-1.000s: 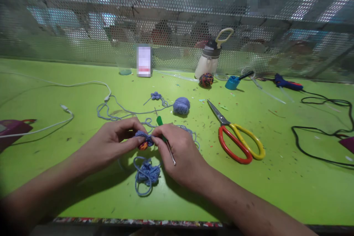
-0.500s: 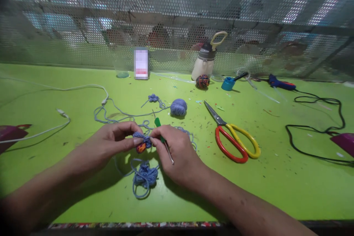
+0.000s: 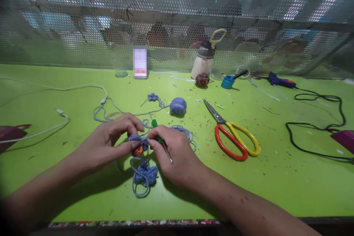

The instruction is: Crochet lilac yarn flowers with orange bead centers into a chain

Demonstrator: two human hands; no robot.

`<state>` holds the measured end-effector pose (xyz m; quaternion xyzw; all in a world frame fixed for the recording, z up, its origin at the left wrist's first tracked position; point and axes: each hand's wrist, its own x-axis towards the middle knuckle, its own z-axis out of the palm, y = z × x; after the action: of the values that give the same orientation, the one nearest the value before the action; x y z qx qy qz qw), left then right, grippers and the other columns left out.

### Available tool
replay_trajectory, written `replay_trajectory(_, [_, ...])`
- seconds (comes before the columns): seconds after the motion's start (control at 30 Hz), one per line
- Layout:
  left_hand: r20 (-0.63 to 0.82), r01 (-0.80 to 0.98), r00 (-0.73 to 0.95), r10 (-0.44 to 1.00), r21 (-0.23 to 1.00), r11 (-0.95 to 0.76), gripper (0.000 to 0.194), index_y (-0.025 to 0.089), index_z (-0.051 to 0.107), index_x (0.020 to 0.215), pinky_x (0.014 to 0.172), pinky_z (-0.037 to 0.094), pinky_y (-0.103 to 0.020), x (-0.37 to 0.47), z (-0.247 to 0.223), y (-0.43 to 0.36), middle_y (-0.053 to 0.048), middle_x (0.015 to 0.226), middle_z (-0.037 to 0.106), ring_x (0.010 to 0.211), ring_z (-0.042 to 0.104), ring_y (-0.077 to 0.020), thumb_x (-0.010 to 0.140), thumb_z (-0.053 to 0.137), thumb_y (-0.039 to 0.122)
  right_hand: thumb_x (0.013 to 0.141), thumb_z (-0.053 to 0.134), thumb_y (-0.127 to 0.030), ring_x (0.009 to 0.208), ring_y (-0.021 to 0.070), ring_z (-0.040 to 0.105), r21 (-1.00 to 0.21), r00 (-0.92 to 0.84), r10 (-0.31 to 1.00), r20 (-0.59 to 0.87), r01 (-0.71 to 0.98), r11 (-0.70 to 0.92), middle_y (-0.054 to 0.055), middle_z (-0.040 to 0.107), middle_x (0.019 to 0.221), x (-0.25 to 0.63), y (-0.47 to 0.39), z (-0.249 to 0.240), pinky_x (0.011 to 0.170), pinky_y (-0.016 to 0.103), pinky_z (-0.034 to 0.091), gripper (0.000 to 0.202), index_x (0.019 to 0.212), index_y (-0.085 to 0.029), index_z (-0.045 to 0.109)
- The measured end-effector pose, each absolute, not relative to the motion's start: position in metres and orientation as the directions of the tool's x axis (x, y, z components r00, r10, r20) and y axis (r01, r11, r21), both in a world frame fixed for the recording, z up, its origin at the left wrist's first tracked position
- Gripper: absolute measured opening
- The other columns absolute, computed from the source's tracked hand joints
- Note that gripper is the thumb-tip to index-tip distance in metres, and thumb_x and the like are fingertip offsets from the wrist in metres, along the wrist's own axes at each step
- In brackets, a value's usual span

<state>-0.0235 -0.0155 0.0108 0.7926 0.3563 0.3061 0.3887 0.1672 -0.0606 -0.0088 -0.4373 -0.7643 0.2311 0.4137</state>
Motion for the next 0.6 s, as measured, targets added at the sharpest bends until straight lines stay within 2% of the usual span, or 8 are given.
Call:
replay_trajectory(0.1, [0.088,0.277,0.593,0.8,0.911,-0.306,0.009,0.018,0.057,0.071,0.074,0.046,-0.031,-0.0255,0.0086,-0.0159,-0.002,0.08,0.063,0.078,0.059,-0.0166,0.08,0.059,0.017,0.091,0.052,-0.015,0.068,0.0129,0.057,-0.735,-0.278,0.871,0.406,0.468,0.492,0.001,0.064,0.076,0.1679,-0.062,-0.0056,0.064,0.027,0.043,0.009,0.087,-0.017,0.06])
replay_trajectory(0.2, [-0.018,0.303,0.559,0.829,0.935,-0.184,0.008,0.017,0.06,0.075,0.066,0.046,-0.029,-0.0259,0.0054,-0.0149,-0.001,0.071,0.061,0.069,0.058,-0.0156,0.081,0.06,0.022,0.091,0.052,-0.016,0.069,0.0133,0.056,-0.739,-0.274,0.877,0.394,0.472,0.48,0.002,0.064,0.076,0.1689,-0.0627,-0.0043,0.064,0.027,0.043,0.009,0.087,-0.017,0.06])
replay_trajectory(0.3, [-0.054,0.307,0.547,0.835,0.941,-0.14,0.009,0.017,0.061,0.077,0.062,0.044,-0.027,-0.0244,0.0056,-0.0141,0.0,0.069,0.061,0.065,0.057,-0.0145,0.081,0.062,0.025,0.091,0.051,-0.016,0.069,0.0139,0.057,-0.739,-0.27,0.879,0.392,0.477,0.476,0.002,0.064,0.076,0.1695,-0.0631,-0.0046,0.064,0.028,0.044,0.009,0.087,-0.017,0.06])
replay_trajectory(0.47, [-0.11,0.289,0.553,0.826,0.955,-0.067,0.012,0.016,0.067,0.085,0.07,0.047,-0.029,-0.0218,0.0121,-0.0156,-0.004,0.078,0.068,0.073,0.061,-0.0166,0.08,0.064,0.026,0.091,0.052,-0.014,0.071,0.0137,0.058,-0.734,-0.279,0.872,0.403,0.47,0.49,0.003,0.065,0.079,0.1701,-0.0633,-0.0055,0.065,0.027,0.044,0.009,0.089,-0.016,0.06])
replay_trajectory(0.6, [-0.124,0.294,0.536,0.835,0.955,-0.046,0.011,0.015,0.067,0.081,0.067,0.046,-0.028,-0.0212,0.0131,-0.0168,-0.003,0.075,0.068,0.071,0.061,-0.0159,0.079,0.065,0.026,0.091,0.052,-0.014,0.071,0.0138,0.059,-0.719,-0.279,0.863,0.42,0.478,0.505,0.002,0.065,0.078,0.1694,-0.0624,-0.0062,0.065,0.027,0.044,0.009,0.089,-0.017,0.06])
